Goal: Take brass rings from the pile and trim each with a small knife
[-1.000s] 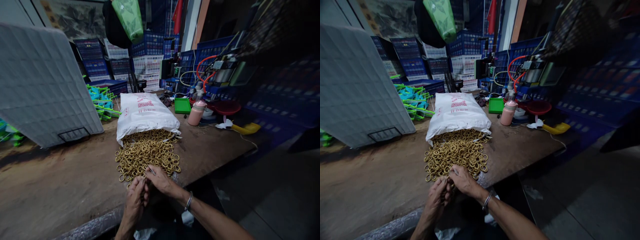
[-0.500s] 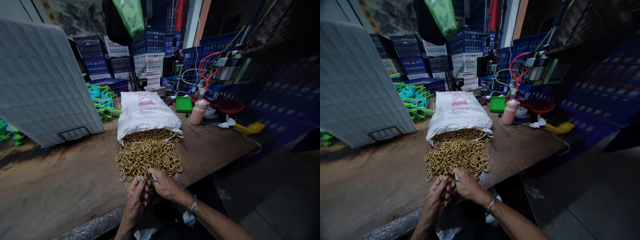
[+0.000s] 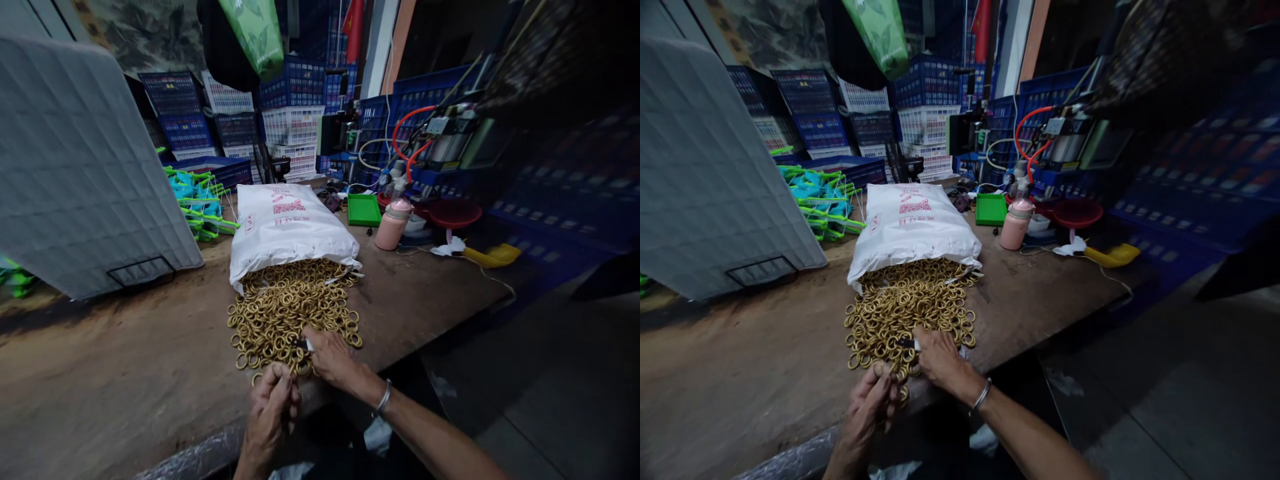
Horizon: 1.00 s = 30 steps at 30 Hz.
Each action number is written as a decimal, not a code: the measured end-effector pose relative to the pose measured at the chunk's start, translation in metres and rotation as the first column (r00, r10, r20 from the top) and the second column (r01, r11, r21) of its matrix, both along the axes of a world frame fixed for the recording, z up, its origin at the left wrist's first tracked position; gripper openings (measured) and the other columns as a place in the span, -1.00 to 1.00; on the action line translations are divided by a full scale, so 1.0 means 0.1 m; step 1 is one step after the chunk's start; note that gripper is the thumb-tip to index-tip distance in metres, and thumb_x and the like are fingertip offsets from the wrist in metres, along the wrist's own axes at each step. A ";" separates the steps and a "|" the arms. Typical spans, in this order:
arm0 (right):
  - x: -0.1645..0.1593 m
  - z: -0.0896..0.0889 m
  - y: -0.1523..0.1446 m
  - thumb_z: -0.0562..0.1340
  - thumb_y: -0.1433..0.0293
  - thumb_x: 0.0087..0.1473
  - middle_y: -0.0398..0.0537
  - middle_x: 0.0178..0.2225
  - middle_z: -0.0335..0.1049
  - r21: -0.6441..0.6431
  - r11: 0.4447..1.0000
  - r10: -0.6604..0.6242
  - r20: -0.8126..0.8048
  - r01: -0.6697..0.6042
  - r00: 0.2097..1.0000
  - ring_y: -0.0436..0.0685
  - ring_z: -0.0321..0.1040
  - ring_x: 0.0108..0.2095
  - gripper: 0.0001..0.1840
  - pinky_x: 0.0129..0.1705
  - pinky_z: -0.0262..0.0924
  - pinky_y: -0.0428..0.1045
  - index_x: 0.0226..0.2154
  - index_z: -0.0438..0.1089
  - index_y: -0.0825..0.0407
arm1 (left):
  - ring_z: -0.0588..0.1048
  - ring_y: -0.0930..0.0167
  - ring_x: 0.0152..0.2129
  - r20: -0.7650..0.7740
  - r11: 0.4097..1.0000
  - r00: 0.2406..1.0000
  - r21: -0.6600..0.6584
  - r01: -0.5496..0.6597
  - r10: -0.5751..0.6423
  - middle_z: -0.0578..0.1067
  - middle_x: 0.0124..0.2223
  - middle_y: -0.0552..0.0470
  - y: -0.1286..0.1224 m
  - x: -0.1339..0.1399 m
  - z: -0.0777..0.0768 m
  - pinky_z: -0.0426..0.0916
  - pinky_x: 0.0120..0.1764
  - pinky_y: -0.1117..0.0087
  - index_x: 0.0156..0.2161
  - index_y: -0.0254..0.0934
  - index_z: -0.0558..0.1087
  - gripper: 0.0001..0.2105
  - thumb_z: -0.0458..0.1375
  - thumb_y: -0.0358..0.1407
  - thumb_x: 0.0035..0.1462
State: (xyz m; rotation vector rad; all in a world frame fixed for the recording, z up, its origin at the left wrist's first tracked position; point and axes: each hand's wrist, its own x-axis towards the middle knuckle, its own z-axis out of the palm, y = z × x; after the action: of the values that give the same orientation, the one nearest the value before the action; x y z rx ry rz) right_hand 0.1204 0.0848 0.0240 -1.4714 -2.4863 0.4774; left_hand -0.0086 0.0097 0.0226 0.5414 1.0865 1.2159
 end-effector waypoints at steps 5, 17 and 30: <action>0.06 0.01 0.33 -0.01 0.59 -0.12 -0.08 -0.39 0.36 0.139 0.979 -0.140 -0.081 0.150 0.987 0.04 0.25 -0.39 -0.65 -0.39 -0.07 -0.11 -0.24 0.23 0.02 | 0.18 0.62 -0.75 0.198 1.000 0.980 0.008 0.010 -0.011 0.32 -0.57 0.17 0.00 -0.02 0.01 0.01 -0.74 0.62 -0.47 -0.26 0.24 -0.75 0.15 -0.13 -0.06; -0.01 -0.09 0.60 0.03 0.49 0.00 -0.08 -0.30 0.30 0.190 0.975 -0.128 0.038 0.118 0.991 0.05 0.24 -0.35 -0.75 -0.38 -0.05 -0.10 -0.24 0.26 -0.04 | 0.23 0.59 -0.72 0.238 0.999 0.970 -0.029 -0.044 0.050 0.37 -0.50 0.11 0.04 -0.03 0.02 -0.01 -0.74 0.62 -0.32 -0.26 0.36 -0.76 0.21 -0.21 -0.13; 0.04 -0.11 0.33 0.10 0.43 -0.06 -0.24 -0.62 0.12 -0.019 0.986 -0.153 -0.474 0.164 0.867 -0.07 0.04 -0.55 -0.85 -0.50 -0.09 -0.16 -0.60 0.26 0.06 | 0.31 0.55 -0.65 0.100 0.990 0.988 0.065 -0.122 0.115 0.35 -0.52 0.11 0.14 0.00 -0.19 0.09 -0.73 0.62 -0.38 -0.30 0.33 -0.78 0.20 -0.20 -0.10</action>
State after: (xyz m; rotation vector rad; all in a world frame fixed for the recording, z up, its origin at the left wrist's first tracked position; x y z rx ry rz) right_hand 0.1248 0.1181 0.0126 -1.3389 -1.9649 0.6829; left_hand -0.0086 0.0239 0.0040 0.4725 1.0089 1.3751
